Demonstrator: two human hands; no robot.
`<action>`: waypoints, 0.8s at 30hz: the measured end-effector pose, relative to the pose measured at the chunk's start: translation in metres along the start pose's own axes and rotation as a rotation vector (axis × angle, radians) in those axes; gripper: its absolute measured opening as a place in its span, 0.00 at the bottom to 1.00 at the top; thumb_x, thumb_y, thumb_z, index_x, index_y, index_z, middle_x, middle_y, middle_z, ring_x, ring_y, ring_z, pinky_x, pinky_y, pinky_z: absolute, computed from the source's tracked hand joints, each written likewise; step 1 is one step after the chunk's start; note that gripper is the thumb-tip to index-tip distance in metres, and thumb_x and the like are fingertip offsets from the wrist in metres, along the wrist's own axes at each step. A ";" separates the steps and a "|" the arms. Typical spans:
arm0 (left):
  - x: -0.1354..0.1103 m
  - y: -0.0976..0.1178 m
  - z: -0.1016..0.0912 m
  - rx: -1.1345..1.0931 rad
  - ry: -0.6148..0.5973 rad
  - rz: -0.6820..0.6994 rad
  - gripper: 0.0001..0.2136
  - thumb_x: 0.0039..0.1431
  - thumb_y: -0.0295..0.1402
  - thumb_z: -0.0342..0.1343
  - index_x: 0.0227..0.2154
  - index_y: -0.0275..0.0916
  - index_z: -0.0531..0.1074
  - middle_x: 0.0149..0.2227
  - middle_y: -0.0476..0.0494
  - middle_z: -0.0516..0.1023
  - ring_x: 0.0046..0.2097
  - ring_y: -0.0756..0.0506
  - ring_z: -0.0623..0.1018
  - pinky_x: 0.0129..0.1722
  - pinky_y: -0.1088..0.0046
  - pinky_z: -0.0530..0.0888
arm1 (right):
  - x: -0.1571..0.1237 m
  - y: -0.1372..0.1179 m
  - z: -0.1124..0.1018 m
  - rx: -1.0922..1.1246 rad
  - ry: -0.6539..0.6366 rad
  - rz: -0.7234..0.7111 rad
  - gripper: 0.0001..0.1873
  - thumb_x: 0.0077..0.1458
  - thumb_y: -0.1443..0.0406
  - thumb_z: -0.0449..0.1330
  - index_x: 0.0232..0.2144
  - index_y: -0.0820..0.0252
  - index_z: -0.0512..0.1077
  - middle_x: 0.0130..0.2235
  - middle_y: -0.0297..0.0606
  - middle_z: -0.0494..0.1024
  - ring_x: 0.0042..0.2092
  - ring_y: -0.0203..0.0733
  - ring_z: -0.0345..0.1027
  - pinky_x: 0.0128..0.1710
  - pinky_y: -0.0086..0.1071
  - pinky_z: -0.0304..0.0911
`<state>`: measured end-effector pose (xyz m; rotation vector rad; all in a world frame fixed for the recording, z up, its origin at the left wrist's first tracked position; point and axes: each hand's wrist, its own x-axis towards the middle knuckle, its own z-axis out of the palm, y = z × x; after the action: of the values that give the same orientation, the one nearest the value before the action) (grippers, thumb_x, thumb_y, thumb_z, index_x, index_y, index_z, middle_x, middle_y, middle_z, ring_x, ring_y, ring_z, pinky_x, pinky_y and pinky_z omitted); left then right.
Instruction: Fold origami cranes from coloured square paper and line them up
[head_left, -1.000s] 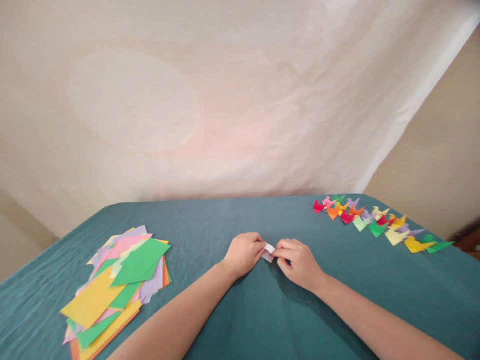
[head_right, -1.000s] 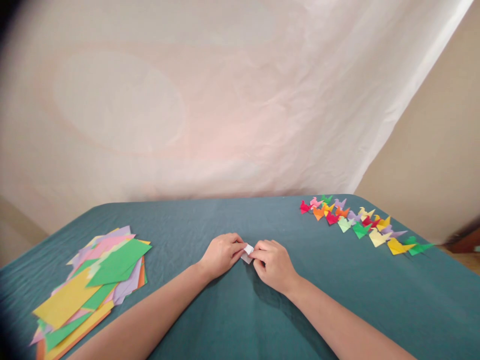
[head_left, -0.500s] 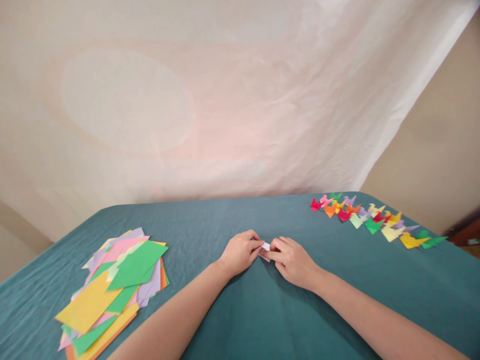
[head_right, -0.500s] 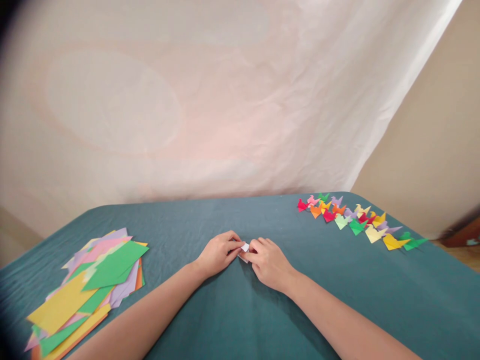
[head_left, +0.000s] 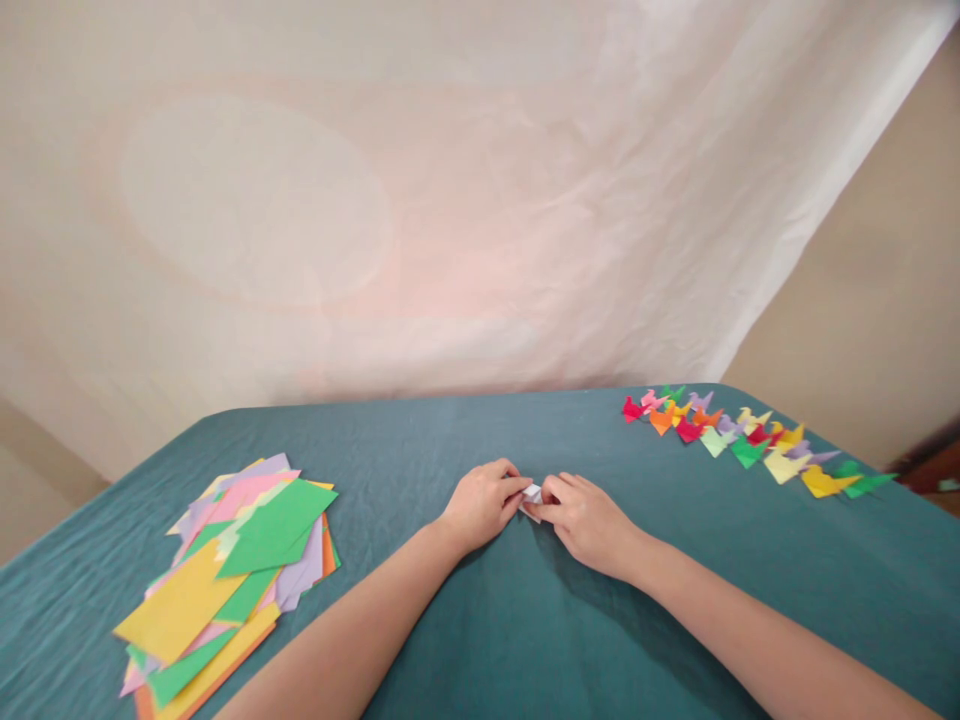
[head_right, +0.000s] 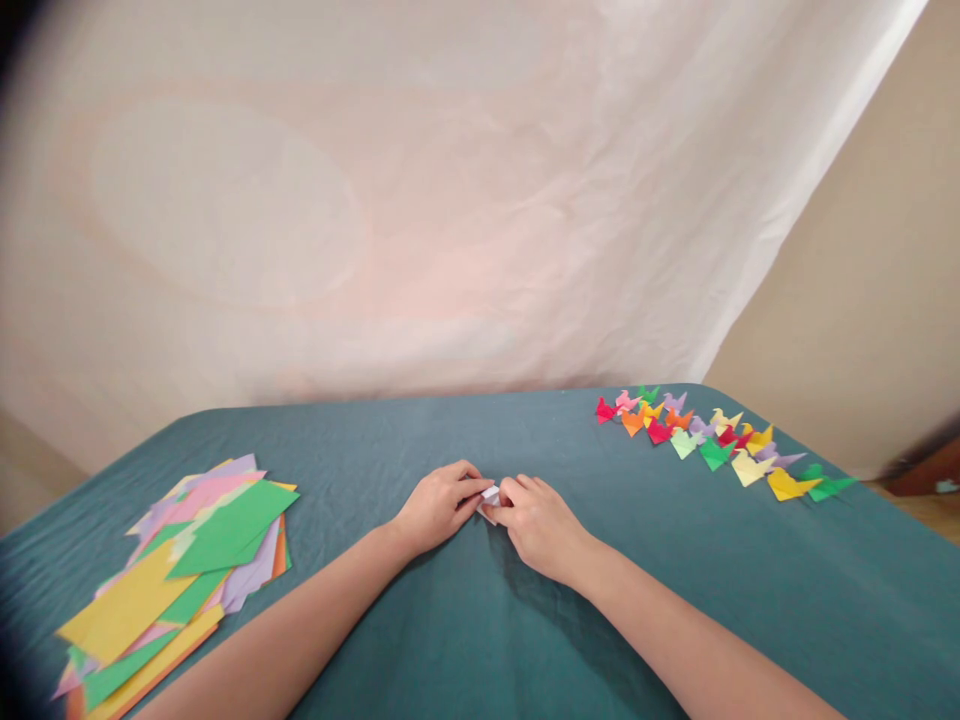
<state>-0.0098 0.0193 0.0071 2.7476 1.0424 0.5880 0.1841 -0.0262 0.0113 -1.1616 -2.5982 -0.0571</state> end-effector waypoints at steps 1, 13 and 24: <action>0.000 0.000 0.000 0.000 0.002 -0.002 0.13 0.60 0.31 0.47 0.45 0.46 0.71 0.41 0.45 0.70 0.41 0.47 0.72 0.43 0.72 0.68 | 0.000 0.000 -0.001 0.005 -0.004 -0.001 0.18 0.56 0.73 0.50 0.43 0.52 0.72 0.34 0.38 0.68 0.38 0.40 0.59 0.38 0.33 0.55; 0.002 0.004 -0.001 0.107 0.002 0.021 0.11 0.60 0.32 0.48 0.43 0.45 0.72 0.38 0.46 0.71 0.40 0.47 0.72 0.40 0.72 0.67 | 0.001 0.003 -0.008 0.055 -0.069 -0.024 0.19 0.58 0.72 0.49 0.46 0.50 0.71 0.35 0.38 0.67 0.38 0.40 0.58 0.38 0.33 0.54; 0.004 0.002 -0.001 0.132 0.005 0.055 0.11 0.63 0.35 0.46 0.42 0.46 0.72 0.37 0.48 0.72 0.39 0.48 0.72 0.38 0.75 0.67 | 0.002 0.005 -0.008 0.083 -0.103 -0.023 0.18 0.59 0.71 0.47 0.44 0.52 0.72 0.36 0.39 0.67 0.38 0.40 0.57 0.39 0.33 0.53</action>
<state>-0.0064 0.0203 0.0091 2.8984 1.0456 0.5527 0.1888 -0.0228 0.0189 -1.1343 -2.6753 0.1072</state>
